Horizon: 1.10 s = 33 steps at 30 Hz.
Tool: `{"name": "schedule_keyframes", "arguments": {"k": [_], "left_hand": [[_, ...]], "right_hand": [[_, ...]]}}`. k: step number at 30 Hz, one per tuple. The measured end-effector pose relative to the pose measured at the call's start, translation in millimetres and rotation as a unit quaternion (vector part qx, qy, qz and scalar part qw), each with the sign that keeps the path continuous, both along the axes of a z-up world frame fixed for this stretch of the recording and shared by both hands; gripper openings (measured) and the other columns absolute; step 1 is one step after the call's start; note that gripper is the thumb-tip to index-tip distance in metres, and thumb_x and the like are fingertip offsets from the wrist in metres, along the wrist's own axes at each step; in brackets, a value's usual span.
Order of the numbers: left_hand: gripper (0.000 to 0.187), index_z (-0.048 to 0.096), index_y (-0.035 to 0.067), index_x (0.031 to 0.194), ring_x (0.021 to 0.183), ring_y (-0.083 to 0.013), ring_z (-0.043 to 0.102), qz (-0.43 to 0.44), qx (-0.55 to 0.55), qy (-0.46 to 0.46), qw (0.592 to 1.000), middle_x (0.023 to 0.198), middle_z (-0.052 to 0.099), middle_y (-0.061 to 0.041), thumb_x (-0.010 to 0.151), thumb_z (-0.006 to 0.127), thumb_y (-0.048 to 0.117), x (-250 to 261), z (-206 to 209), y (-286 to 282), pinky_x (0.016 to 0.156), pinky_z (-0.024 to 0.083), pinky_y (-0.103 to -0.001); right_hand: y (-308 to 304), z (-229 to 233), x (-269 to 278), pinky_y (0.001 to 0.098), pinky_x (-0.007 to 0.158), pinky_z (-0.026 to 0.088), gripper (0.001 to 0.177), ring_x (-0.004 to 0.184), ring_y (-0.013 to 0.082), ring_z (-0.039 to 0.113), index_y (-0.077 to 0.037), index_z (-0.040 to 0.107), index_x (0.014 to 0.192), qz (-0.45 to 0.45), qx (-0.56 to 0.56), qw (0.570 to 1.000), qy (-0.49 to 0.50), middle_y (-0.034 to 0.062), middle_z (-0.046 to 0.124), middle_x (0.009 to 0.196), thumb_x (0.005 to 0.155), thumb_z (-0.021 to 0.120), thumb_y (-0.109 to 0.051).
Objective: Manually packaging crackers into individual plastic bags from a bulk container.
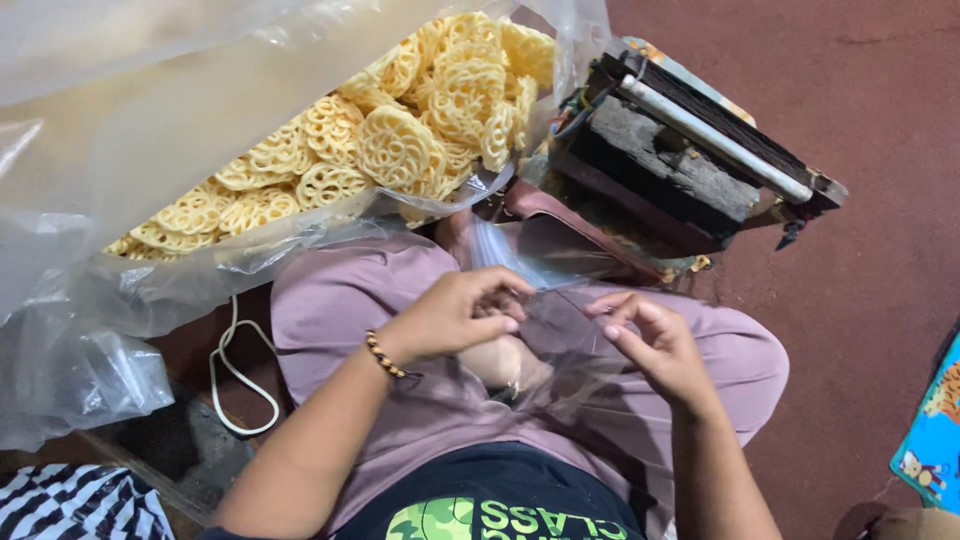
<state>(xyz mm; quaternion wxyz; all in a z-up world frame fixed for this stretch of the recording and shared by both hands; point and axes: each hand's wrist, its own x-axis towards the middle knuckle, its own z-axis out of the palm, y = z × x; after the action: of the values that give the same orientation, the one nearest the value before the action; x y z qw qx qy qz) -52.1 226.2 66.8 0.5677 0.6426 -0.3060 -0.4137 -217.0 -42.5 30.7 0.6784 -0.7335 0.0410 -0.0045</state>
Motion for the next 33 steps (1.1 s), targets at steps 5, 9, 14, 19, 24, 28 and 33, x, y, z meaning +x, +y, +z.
{"name": "schedule_keyframes", "arguments": {"k": [5, 9, 14, 19, 24, 28, 33], "left_hand": [[0.050, 0.059, 0.006, 0.138, 0.089, -0.0211, 0.077, 0.112, -0.020, 0.164, 0.980, 0.104, 0.078, -0.019, 0.089, 0.067, 0.000, 10.2, -7.9, 30.8, 0.082, 0.061, -0.031], [0.053, 0.061, 0.005, 0.138, 0.079, -0.0183, 0.077, 0.207, -0.018, 0.152, 0.966, 0.089, 0.079, -0.016, 0.087, 0.076, 0.004, 7.7, -17.0, 48.9, 0.074, 0.062, -0.026], [0.050, 0.068, 0.007, 0.127, 0.061, -0.0125, 0.071, 0.310, 0.022, 0.117, 0.943, 0.074, 0.075, -0.011, 0.080, 0.086, 0.008, 1.2, -28.3, 75.8, 0.056, 0.057, -0.020], [0.037, 0.075, 0.007, 0.114, 0.044, -0.0077, 0.058, 0.380, 0.007, 0.055, 0.923, 0.056, 0.062, -0.007, 0.089, 0.076, 0.035, -5.9, -46.1, 96.2, 0.041, 0.051, -0.022], [0.025, 0.076, 0.000, 0.098, 0.038, -0.0123, 0.053, 0.434, 0.029, 0.054, 0.899, 0.051, 0.052, -0.008, 0.088, 0.053, 0.005, -4.4, -67.3, 115.3, 0.038, 0.048, -0.024], [0.024, 0.076, 0.002, 0.105, 0.042, -0.0152, 0.062, 0.437, 0.029, 0.038, 0.898, 0.057, 0.066, -0.013, 0.089, 0.058, 0.001, 8.4, -33.6, 111.8, 0.043, 0.052, -0.025], [0.022, 0.063, -0.003, 0.103, 0.067, -0.0040, 0.066, 0.407, -0.048, 0.081, 0.908, 0.138, 0.062, -0.012, 0.082, 0.067, -0.004, 14.0, 27.9, 89.1, 0.051, 0.054, -0.013]], "right_hand": [[8.9, -2.4, 14.3, 0.0449, 0.096, 0.046, 0.014, 0.109, 0.0310, 0.066, -0.003, 0.060, 0.079, -0.001, 0.049, 0.998, 0.027, 0.0204, 0.074, 0.108, 0.091, 0.067, -0.005], [20.4, -7.2, 55.3, 0.0498, 0.104, 0.047, 0.023, 0.124, 0.0370, 0.062, 0.003, 0.066, 0.109, 0.028, -0.019, 0.999, 0.032, 0.0249, 0.067, 0.129, 0.090, 0.073, -0.008], [72.9, -44.0, 167.3, 0.0489, 0.096, 0.051, 0.034, 0.114, 0.0359, 0.066, -0.008, 0.069, 0.124, 0.010, -0.174, 0.984, -0.020, 0.0167, 0.071, 0.116, 0.094, 0.076, -0.023], [143.7, -74.2, 274.4, 0.0559, 0.101, 0.050, 0.061, 0.119, 0.0441, 0.063, -0.008, 0.060, 0.138, -0.050, -0.308, 0.950, 0.005, 0.0243, 0.065, 0.125, 0.087, 0.080, -0.034], [169.3, -69.3, 277.0, 0.0510, 0.080, 0.058, 0.057, 0.097, 0.0394, 0.070, -0.009, 0.051, 0.134, -0.035, -0.356, 0.933, 0.036, 0.0159, 0.065, 0.113, 0.089, 0.080, -0.027], [137.0, -61.5, 254.2, 0.0504, 0.078, 0.058, 0.055, 0.098, 0.0410, 0.074, -0.010, 0.059, 0.126, -0.091, -0.220, 0.968, 0.084, 0.0203, 0.073, 0.107, 0.080, 0.084, -0.027], [86.0, -15.3, 181.6, 0.0385, 0.093, 0.058, 0.061, 0.109, 0.0250, 0.067, -0.014, 0.047, 0.143, -0.191, 0.298, 0.933, 0.065, 0.0130, 0.060, 0.131, 0.089, 0.070, -0.002]]}}
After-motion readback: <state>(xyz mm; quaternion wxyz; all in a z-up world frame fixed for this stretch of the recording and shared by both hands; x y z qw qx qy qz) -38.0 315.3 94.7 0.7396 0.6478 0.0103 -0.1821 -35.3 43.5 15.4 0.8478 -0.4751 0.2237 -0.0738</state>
